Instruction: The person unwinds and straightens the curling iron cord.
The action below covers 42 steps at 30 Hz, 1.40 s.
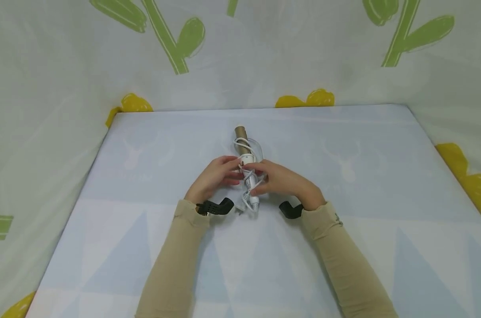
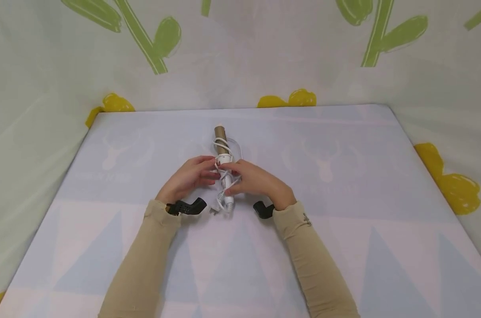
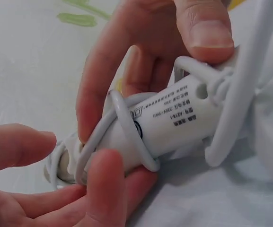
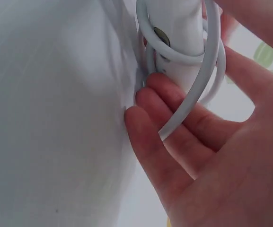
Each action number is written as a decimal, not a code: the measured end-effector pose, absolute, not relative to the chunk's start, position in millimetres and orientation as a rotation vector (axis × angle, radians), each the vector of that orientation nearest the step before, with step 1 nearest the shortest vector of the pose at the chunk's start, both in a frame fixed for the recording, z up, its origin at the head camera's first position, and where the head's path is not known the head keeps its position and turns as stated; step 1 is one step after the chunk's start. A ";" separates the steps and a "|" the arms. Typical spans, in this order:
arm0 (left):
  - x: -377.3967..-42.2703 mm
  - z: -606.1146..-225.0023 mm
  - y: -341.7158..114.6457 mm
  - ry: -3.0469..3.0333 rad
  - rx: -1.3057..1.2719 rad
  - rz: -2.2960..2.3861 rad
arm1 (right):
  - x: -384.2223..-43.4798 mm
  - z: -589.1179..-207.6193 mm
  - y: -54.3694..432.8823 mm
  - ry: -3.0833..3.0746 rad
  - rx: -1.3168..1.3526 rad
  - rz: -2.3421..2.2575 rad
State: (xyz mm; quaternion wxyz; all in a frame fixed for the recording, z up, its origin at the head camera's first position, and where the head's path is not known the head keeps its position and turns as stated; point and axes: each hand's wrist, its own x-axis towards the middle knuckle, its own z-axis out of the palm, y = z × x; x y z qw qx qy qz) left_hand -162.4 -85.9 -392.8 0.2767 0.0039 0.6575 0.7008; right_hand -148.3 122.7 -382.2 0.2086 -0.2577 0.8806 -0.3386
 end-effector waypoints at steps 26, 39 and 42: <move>-165.9 -396.7 -86.0 1.703 0.038 1.985 | -155.4 -389.3 135.3 2.262 -0.736 -1.186; -166.5 -398.7 -93.0 1.521 0.057 2.077 | -153.3 -380.5 129.4 2.253 -0.842 -1.215; -164.9 -398.6 -95.0 1.535 0.029 2.085 | -150.5 -377.5 127.9 2.284 -0.856 -1.216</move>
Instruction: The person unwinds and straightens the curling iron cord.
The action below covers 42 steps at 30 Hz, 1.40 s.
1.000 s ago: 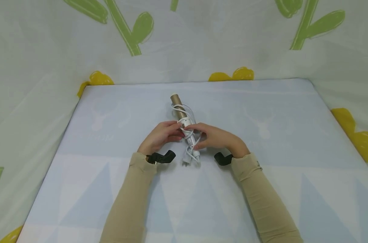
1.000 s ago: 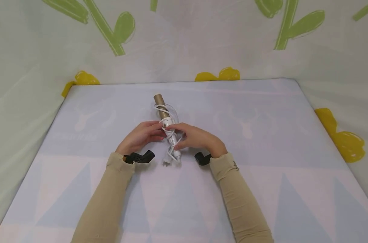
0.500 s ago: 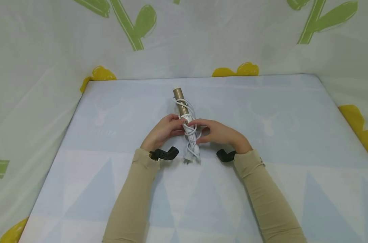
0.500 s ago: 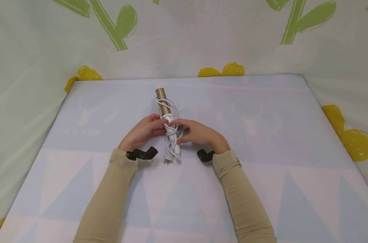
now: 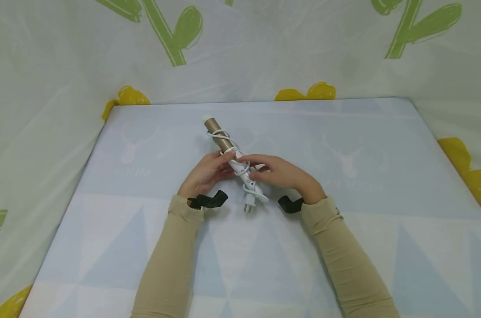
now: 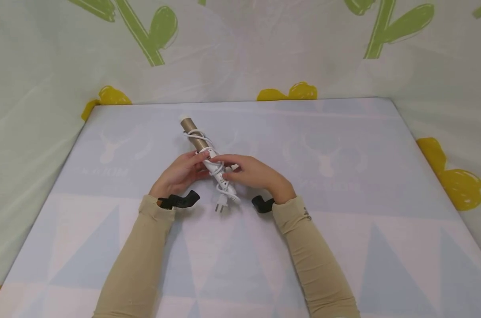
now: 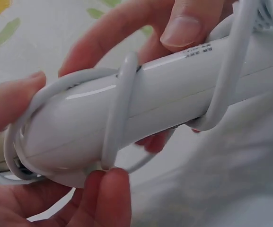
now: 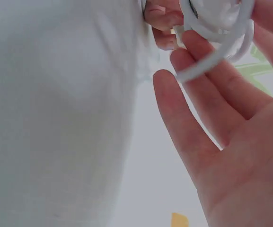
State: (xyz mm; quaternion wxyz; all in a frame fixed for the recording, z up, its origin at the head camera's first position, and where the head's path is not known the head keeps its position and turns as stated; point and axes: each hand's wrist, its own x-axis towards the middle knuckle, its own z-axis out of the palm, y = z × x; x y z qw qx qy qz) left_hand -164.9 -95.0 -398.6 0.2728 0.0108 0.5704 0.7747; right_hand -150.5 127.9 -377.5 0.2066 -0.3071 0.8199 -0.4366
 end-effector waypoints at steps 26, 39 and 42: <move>-168.3 -402.3 -99.5 1.679 -0.152 2.117 | -146.7 -372.7 116.8 2.400 -0.913 -0.972; -171.7 -400.9 -103.4 1.583 -0.123 2.164 | -148.7 -369.1 121.2 2.139 -0.947 -1.111; -171.8 -400.5 -103.5 1.572 -0.117 2.179 | -147.5 -367.1 122.2 2.098 -0.937 -1.139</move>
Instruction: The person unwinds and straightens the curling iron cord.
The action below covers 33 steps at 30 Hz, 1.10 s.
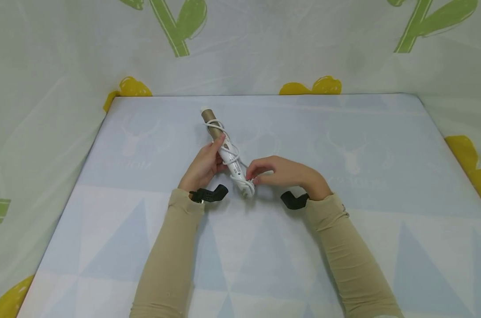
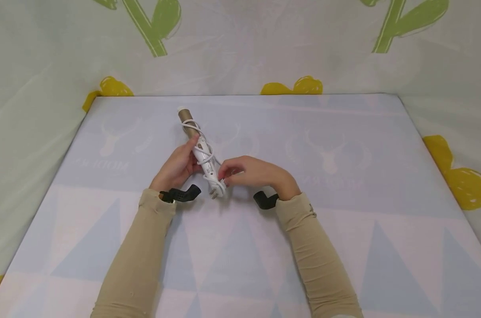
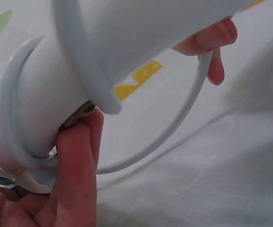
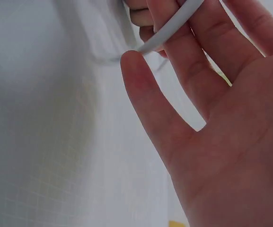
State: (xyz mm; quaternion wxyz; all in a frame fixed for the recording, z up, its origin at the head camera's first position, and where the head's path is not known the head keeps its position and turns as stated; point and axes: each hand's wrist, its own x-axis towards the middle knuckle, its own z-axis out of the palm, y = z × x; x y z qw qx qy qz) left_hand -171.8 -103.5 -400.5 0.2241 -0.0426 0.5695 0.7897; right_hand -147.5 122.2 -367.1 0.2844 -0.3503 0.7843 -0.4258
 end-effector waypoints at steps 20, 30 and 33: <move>-171.4 -398.8 -108.2 1.541 -0.029 2.100 | -149.0 -373.4 119.9 2.104 -0.853 -1.114; -171.5 -405.5 -113.1 1.373 0.119 2.106 | -149.6 -374.9 118.1 2.126 -0.852 -1.116; -170.7 -405.5 -114.6 1.380 0.122 2.098 | -149.5 -375.1 115.3 2.144 -0.847 -1.126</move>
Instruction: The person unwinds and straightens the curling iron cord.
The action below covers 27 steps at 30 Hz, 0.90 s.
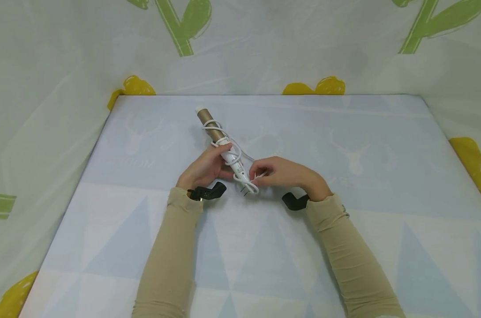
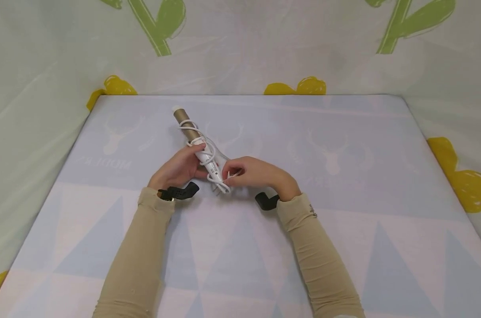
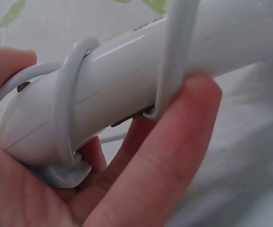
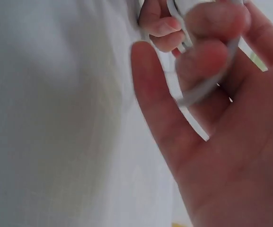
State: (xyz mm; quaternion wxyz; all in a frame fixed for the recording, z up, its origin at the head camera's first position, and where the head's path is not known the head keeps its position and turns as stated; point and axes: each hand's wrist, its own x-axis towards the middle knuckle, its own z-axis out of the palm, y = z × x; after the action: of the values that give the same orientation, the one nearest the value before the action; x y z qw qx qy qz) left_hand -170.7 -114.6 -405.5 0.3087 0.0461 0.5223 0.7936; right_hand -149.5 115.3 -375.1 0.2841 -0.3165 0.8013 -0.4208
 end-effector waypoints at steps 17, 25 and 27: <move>-168.5 -397.5 -97.5 1.409 0.113 2.107 | -146.2 -367.2 110.6 2.354 -0.793 -1.005; -168.1 -396.9 -92.6 1.390 0.089 2.142 | -145.5 -363.4 112.6 2.450 -0.842 -0.950; -168.1 -396.3 -91.4 1.400 0.097 2.132 | -145.3 -363.4 111.6 2.478 -0.853 -0.926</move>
State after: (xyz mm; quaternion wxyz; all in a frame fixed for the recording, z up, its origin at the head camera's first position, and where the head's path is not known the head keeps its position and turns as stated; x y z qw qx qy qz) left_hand -168.1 -91.4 -396.3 0.2902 0.0365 0.5249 0.7994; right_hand -145.3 111.6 -363.4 0.1801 -0.3020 0.8769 -0.3279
